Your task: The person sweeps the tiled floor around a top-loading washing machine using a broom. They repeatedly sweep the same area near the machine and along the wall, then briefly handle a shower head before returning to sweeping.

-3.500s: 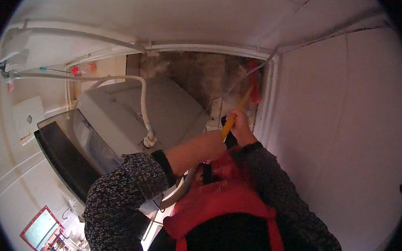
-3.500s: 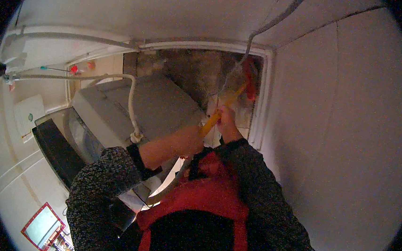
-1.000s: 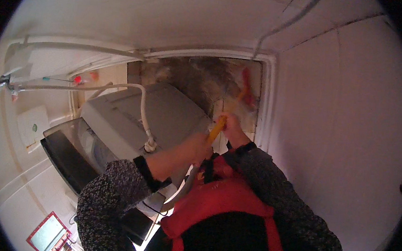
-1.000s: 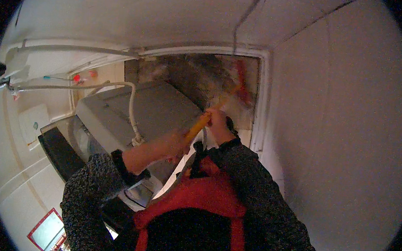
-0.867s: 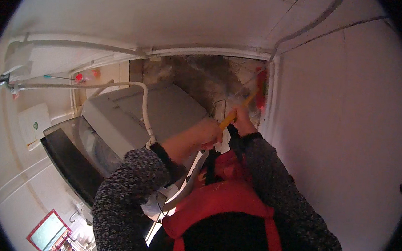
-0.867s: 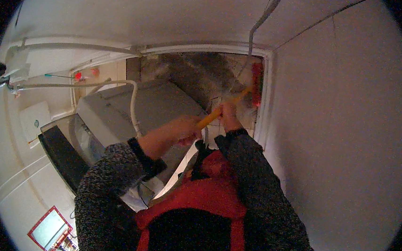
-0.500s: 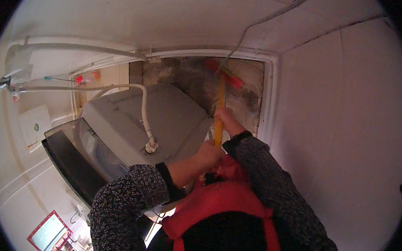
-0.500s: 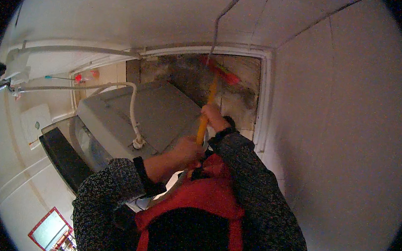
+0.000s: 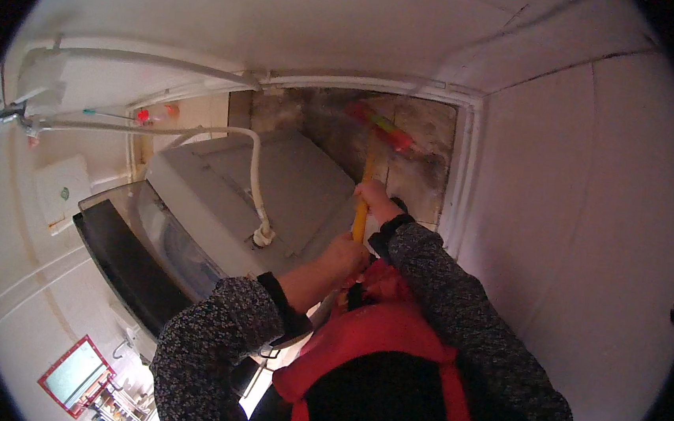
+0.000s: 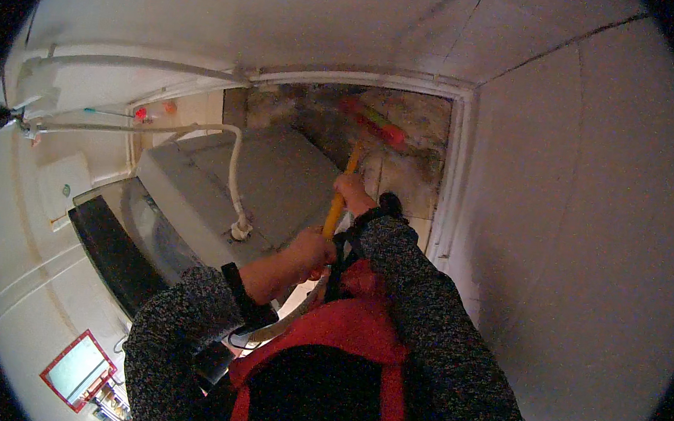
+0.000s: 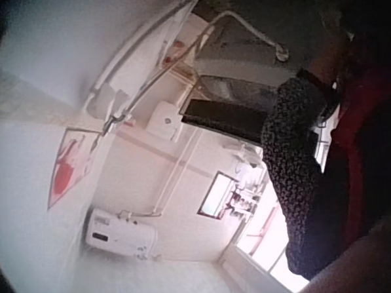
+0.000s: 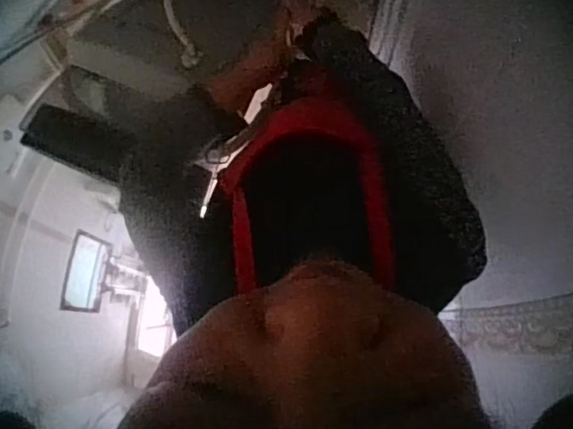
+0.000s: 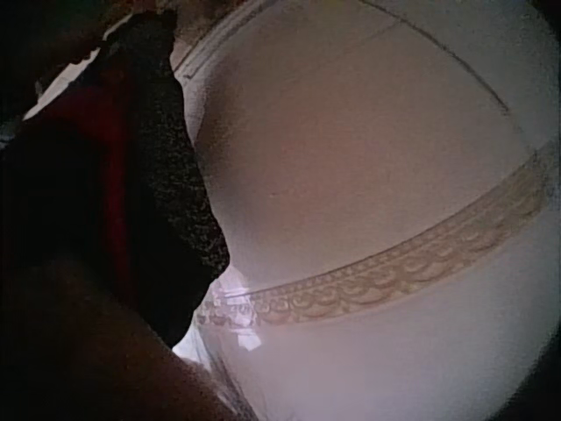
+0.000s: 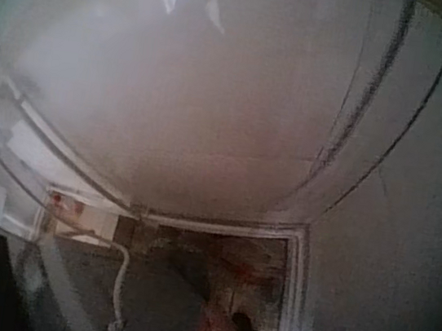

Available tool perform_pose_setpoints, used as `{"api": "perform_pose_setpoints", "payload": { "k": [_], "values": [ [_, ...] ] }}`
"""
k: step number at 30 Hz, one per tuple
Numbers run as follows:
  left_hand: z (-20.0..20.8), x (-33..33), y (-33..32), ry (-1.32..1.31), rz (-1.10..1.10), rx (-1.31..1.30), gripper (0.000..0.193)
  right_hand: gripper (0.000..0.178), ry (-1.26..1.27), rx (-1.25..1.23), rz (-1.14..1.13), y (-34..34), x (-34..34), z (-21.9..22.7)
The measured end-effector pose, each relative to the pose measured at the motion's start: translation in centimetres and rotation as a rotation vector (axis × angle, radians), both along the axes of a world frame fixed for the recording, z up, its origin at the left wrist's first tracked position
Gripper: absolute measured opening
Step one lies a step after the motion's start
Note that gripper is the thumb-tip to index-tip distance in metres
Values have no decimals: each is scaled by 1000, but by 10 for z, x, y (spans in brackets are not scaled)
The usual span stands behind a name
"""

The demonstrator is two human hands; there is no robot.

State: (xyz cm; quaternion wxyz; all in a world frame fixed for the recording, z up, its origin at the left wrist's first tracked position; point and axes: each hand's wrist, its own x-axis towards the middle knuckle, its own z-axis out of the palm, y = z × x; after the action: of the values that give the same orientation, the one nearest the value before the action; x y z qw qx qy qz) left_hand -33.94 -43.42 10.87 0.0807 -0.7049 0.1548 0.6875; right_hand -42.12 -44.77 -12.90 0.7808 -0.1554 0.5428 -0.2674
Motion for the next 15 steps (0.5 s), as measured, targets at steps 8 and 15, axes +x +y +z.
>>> {"api": "perform_pose_setpoints", "payload": {
  "k": [8, 15],
  "values": [
    [-1, -23, 10, 278, -420, -285, 22, 15, -24, 142, -275, 19, -58, 26],
    [-4, -45, -8, 211, -744, -349, 45, 10, -111, 248, -574, 27, -95, 37]
  ]
}}
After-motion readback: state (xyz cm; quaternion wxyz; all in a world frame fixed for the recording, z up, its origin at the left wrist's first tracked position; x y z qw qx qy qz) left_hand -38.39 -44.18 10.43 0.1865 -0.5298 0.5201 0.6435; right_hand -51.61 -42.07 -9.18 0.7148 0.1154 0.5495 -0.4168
